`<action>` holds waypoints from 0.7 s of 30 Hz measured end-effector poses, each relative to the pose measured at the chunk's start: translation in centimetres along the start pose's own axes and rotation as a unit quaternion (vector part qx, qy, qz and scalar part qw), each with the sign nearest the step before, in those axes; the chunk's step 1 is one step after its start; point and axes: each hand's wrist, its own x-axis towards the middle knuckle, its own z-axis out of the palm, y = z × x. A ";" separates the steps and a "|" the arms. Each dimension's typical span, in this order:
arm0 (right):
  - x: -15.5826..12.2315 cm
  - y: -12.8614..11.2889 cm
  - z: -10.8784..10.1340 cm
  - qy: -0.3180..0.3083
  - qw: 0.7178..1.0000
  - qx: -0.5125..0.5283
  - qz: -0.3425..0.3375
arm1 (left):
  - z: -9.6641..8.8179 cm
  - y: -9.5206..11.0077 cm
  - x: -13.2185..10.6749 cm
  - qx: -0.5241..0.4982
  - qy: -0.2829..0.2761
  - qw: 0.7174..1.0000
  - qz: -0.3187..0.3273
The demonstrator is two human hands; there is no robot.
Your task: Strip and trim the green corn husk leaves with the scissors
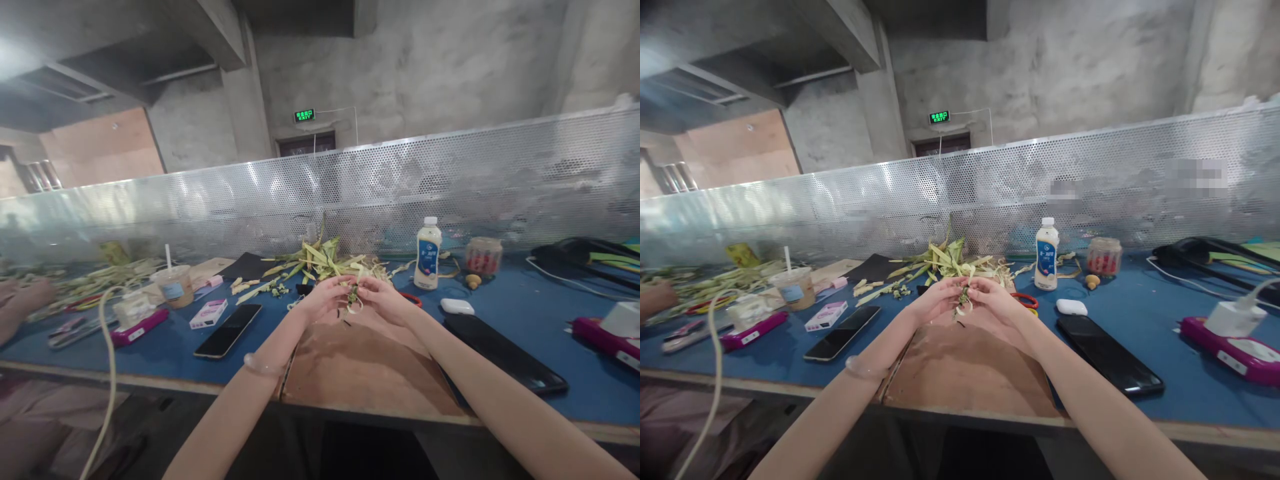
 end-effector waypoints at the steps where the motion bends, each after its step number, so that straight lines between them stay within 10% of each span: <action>1: 0.0 0.0 0.0 0.000 1.000 0.000 -0.002 | 0.1 0.0 0.0 0.000 -0.008 1.000 -0.001; 13: 0.2 0.1 -0.2 0.031 0.990 -0.134 0.014 | 0.2 0.0 -0.1 0.015 -0.014 1.000 -0.009; 21: -0.1 0.3 -4.4 0.172 0.752 -0.607 0.190 | -1.3 -0.5 0.9 0.010 0.104 0.994 0.036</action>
